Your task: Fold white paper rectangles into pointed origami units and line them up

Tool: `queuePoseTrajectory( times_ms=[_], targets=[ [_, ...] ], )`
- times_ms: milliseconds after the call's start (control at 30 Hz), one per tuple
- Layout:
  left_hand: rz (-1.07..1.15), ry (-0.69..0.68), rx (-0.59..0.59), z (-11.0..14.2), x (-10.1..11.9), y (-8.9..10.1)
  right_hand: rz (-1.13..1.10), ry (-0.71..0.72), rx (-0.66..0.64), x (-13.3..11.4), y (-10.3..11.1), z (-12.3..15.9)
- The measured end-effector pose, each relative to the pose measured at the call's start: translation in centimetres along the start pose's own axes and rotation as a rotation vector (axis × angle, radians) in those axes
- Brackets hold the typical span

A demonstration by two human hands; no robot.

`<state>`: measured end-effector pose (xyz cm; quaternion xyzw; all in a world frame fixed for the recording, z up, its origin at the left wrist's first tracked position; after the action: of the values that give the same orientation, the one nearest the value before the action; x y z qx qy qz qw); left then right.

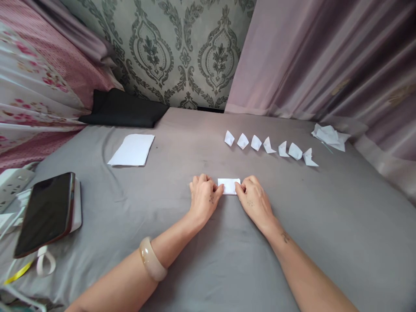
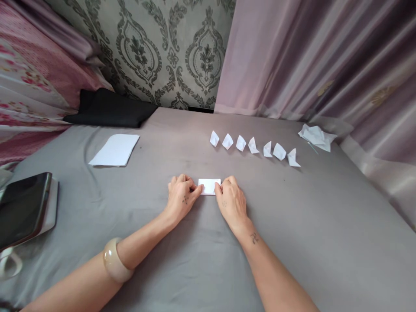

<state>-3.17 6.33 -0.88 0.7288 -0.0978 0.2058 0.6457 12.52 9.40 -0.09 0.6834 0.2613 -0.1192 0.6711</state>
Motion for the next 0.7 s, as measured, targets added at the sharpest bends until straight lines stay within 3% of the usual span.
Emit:
queuePoseTrajectory(
  times_ms=[700],
  targets=[
    [-0.070, -0.010, -0.011, -0.22, 0.21, 0.02, 0.088, -0.087, -0.070, -0.80, 0.47, 0.07]
  ],
)
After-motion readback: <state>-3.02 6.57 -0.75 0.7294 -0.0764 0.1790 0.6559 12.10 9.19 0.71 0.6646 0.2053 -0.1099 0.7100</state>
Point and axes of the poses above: each hand's wrist, its own z-axis away from the middle knuckle, its own y-axis out of the back of the hand, x = y × z, the point moved 8 cm from there along -z, towards the middle knuckle, and after that the axes turned 12 degrees about -z, right-handed, at the moved point
